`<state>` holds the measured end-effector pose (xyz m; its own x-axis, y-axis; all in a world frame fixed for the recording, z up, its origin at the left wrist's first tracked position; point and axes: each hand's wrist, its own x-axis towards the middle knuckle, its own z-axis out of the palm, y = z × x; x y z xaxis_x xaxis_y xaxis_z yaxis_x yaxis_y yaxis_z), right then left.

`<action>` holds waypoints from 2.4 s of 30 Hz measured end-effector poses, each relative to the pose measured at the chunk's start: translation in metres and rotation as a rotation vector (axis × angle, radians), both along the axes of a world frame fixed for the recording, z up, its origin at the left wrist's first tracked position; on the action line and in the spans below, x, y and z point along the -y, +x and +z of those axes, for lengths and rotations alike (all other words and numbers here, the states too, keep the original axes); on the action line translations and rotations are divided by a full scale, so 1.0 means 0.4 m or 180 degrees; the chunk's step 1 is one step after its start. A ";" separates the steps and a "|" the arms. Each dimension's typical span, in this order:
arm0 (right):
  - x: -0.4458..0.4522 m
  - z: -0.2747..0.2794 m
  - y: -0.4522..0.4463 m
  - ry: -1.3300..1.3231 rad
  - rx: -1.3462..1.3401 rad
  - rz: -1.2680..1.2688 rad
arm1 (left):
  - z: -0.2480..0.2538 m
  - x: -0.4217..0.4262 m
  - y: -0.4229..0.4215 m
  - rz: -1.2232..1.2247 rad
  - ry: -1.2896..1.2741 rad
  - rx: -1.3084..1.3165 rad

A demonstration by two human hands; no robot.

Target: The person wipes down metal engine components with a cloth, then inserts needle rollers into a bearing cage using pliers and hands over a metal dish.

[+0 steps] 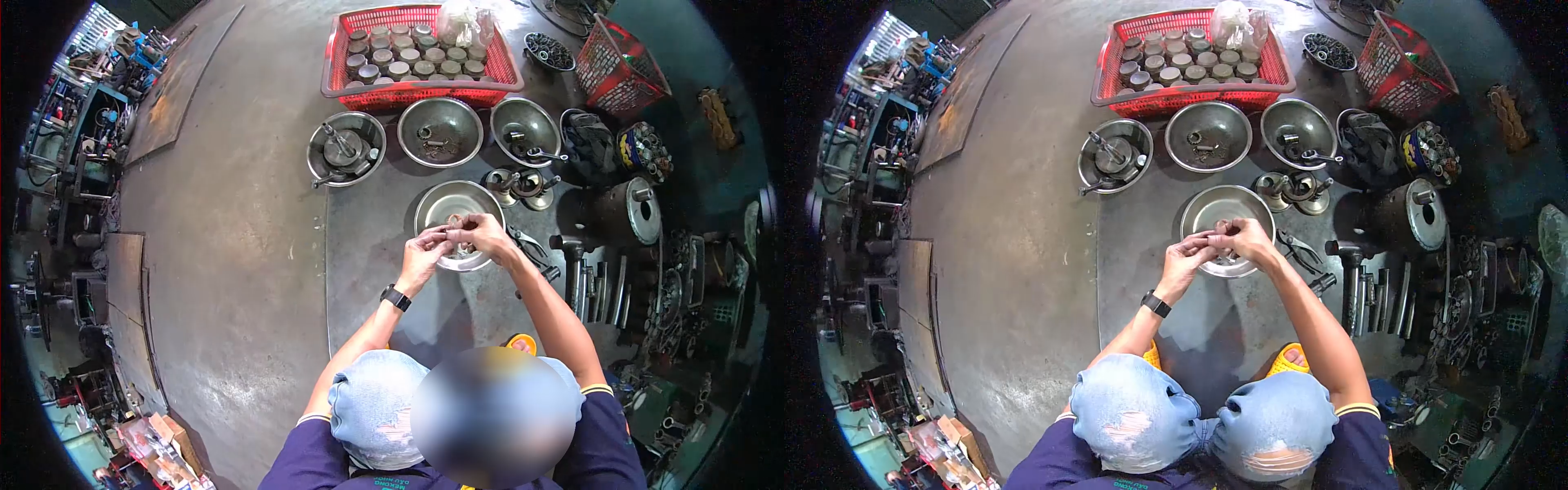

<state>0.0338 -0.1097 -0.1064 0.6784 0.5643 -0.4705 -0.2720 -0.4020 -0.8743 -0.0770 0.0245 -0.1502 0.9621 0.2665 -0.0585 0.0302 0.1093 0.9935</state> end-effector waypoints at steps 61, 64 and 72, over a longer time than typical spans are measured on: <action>0.261 0.122 0.060 0.0059 -0.1118 -0.0481 | 0.022 -0.049 0.000 0.0300 -0.2081 -0.0377; 0.155 0.122 0.007 -0.1313 0.0393 0.0183 | 0.032 -0.039 0.024 0.0226 -0.1941 -0.0486; 0.023 0.094 -0.028 -0.1726 0.2668 0.1758 | 0.043 -0.043 0.006 0.0567 -0.1332 -0.0197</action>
